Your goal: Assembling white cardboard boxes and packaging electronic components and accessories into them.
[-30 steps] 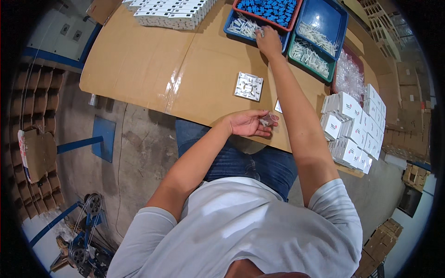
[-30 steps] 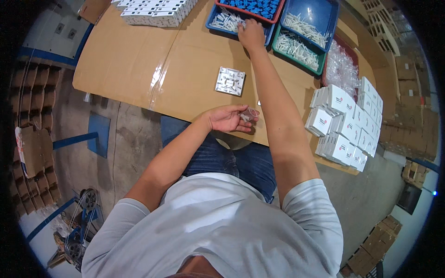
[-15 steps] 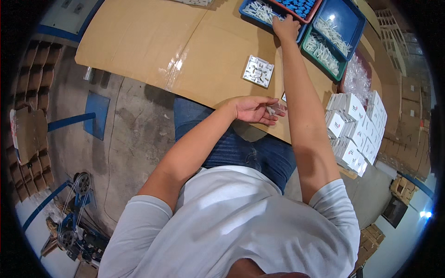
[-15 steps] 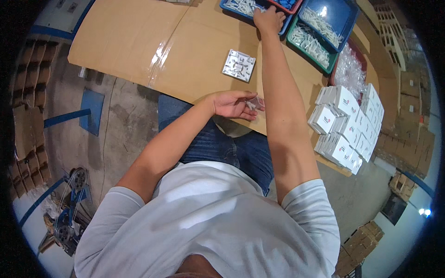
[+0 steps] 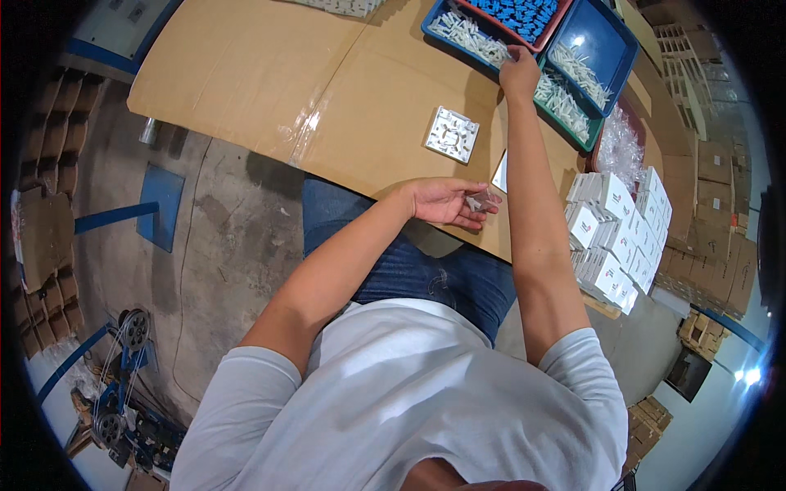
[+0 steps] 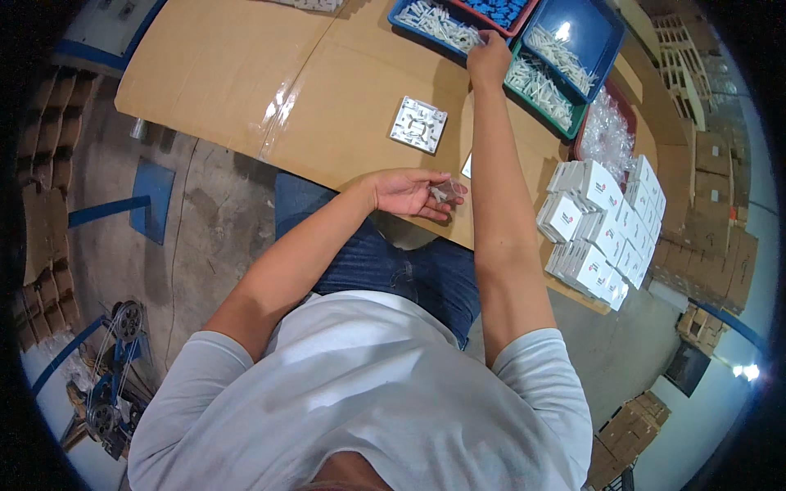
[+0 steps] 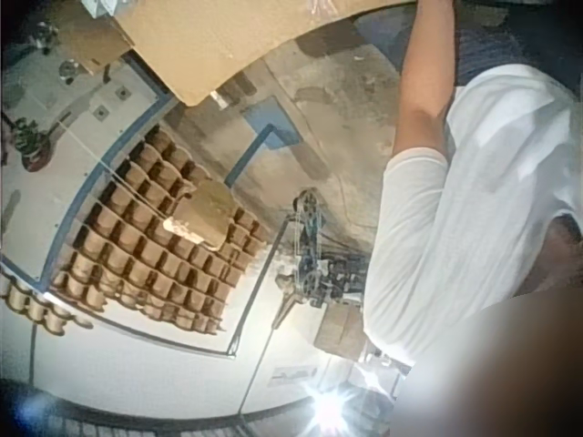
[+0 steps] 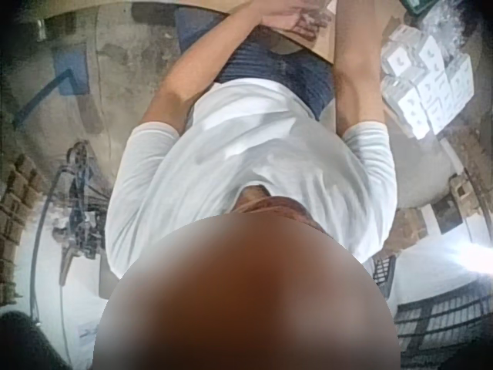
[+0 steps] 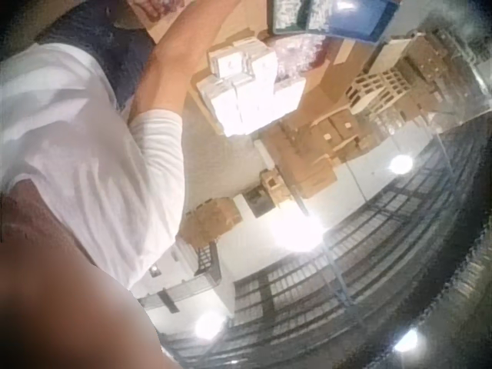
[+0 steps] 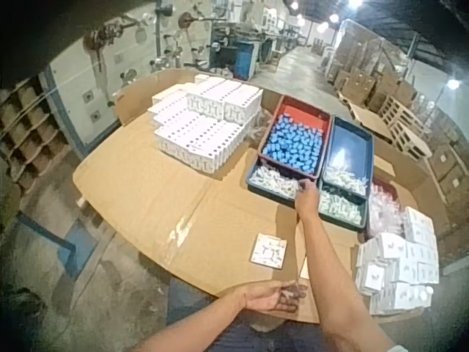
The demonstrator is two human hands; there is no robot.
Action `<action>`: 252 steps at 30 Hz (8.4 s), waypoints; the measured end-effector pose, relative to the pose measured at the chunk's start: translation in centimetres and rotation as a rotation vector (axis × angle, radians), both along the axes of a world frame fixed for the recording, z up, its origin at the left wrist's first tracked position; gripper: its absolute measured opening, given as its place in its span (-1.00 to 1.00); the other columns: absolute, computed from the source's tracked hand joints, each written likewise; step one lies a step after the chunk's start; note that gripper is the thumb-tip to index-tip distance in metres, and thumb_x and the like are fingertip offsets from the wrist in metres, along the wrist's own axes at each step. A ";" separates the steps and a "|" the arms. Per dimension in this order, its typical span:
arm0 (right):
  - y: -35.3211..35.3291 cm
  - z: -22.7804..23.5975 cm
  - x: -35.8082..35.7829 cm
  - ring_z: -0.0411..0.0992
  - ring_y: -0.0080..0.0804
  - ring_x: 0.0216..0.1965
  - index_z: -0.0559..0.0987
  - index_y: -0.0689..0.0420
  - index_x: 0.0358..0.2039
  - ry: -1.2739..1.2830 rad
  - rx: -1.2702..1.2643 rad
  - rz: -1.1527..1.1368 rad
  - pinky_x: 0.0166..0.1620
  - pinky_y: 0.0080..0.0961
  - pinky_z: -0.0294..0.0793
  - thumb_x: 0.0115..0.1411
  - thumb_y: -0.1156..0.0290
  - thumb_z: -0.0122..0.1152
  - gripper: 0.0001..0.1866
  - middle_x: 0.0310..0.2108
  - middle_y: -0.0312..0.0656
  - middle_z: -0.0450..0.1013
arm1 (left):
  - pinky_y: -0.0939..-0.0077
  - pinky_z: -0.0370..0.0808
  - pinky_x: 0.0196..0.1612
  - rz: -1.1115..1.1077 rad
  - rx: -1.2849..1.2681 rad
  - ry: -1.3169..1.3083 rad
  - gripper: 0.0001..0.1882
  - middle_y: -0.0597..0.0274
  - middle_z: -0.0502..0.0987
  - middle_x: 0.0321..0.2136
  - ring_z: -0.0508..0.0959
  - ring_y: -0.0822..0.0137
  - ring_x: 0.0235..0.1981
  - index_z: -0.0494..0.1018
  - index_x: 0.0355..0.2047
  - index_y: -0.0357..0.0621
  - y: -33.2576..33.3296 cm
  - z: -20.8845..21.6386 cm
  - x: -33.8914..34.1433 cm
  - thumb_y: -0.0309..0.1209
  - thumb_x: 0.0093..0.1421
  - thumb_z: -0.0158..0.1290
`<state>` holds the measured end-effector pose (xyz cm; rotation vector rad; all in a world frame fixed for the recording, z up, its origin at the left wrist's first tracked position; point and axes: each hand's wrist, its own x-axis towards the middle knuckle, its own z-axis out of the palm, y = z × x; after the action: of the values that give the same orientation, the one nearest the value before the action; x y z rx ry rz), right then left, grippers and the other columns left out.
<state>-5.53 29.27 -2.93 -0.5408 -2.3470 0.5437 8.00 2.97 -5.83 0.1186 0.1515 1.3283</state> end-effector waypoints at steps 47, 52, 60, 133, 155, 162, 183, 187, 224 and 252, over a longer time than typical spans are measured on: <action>-11.6 17.7 23.4 0.60 -0.42 -0.10 0.60 0.26 -0.15 0.130 -0.722 0.420 -0.04 -0.54 0.57 0.23 0.56 0.36 -0.82 -0.20 -0.19 0.61 | 0.40 0.61 -0.10 0.628 -0.241 0.369 -0.44 0.13 0.58 0.05 0.62 0.30 -0.06 0.40 0.19 -0.09 -2.2 13.4 2.4 0.06 0.40 0.02; -12.1 17.5 23.3 0.59 -0.54 -0.19 0.65 0.26 -0.21 0.375 -0.802 0.436 -0.08 -0.56 0.56 0.20 0.50 0.40 -0.83 -0.26 -0.24 0.63 | 0.38 0.65 -0.13 0.586 -0.215 0.338 -0.48 0.16 0.56 0.08 0.62 0.23 -0.03 0.38 0.20 -0.02 -2.0 12.9 2.4 0.05 0.43 -0.05; -12.0 17.1 23.7 0.59 -0.51 -0.21 0.66 0.26 -0.23 0.183 -0.734 0.428 -0.09 -0.54 0.56 0.21 0.52 0.38 -0.86 -0.27 -0.22 0.64 | 0.39 0.69 -0.15 0.572 -0.184 0.232 -0.47 0.15 0.58 0.04 0.63 0.21 -0.03 0.38 0.19 -0.07 -1.6 13.2 2.5 0.04 0.43 -0.04; -14.1 16.9 27.5 0.39 -0.75 -0.38 0.65 0.24 -0.26 0.241 -1.015 0.351 -0.41 -0.74 0.34 0.25 0.50 0.33 -0.91 -0.41 -0.39 0.53 | 0.56 0.50 -0.05 1.079 -0.175 1.341 -0.83 0.25 0.64 -0.29 0.60 0.45 -0.18 0.57 -0.16 -0.36 -0.7 17.8 3.9 -0.49 0.31 0.20; -12.4 13.9 26.6 0.47 -0.67 -0.37 0.62 0.30 -0.23 -0.073 -1.117 0.462 -0.27 -0.67 0.46 0.25 0.52 0.26 -0.87 -0.41 -0.31 0.54 | 0.61 0.51 -0.13 0.771 -0.213 1.591 -0.89 0.26 0.64 -0.31 0.59 0.50 -0.26 0.59 -0.19 -0.32 -2.8 15.2 1.1 -0.52 0.32 0.16; -12.2 10.2 26.1 0.47 -0.68 -0.44 0.63 0.26 -0.19 -0.306 -1.208 0.441 -0.39 -0.67 0.45 0.23 0.54 0.16 -0.83 -0.48 -0.33 0.54 | 0.56 0.53 -0.26 0.813 -0.299 1.492 -0.80 0.17 0.63 -0.25 0.60 0.45 -0.36 0.52 -0.06 -0.28 -3.0 9.8 2.0 -0.50 0.33 0.13; -13.5 5.6 23.5 0.35 -0.71 -0.45 0.63 0.19 -0.27 -0.274 -0.881 0.437 -0.37 -0.64 0.35 0.20 0.42 0.38 -0.86 -0.44 -0.38 0.50 | 0.63 0.47 -0.29 0.492 -0.313 1.370 -0.70 0.32 0.59 -0.21 0.50 0.57 -0.40 0.52 0.08 -0.24 -5.9 6.5 -3.2 -0.44 0.37 0.11; -12.9 4.4 21.0 0.42 -0.53 -0.44 0.63 0.21 -0.28 -0.072 -0.651 0.414 -0.35 -0.53 0.38 0.18 0.46 0.36 -0.87 -0.40 -0.27 0.53 | 0.44 0.49 -0.24 0.653 -0.186 1.947 -0.78 0.23 0.61 -0.25 0.53 0.36 -0.35 0.61 -0.09 -0.17 -4.5 6.3 -6.1 -0.48 0.25 0.20; -11.8 3.3 18.6 0.55 -0.06 -0.19 0.66 0.12 -0.34 -0.333 -0.103 0.377 -0.13 -0.16 0.54 0.13 0.41 0.27 -0.89 -0.27 -0.14 0.52 | 0.21 0.54 -0.16 0.840 0.254 2.609 -0.72 0.12 0.60 -0.19 0.60 0.08 -0.21 0.56 -0.13 -0.17 -5.2 5.1 -7.3 -0.41 0.14 0.26; -11.6 2.7 17.9 0.59 -0.02 -0.21 0.70 0.10 -0.31 -0.386 0.068 0.440 -0.16 -0.06 0.56 0.17 0.40 0.20 -0.85 -0.27 -0.04 0.56 | 0.27 0.58 -0.10 0.471 0.184 2.506 -0.69 0.10 0.58 -0.11 0.59 0.09 -0.12 0.56 -0.13 -0.22 -3.9 6.8 -9.0 -0.35 0.16 0.28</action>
<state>12.35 17.70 -0.20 -0.0942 -2.8655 0.5916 -1.01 -0.90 1.01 1.9373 2.2039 0.8199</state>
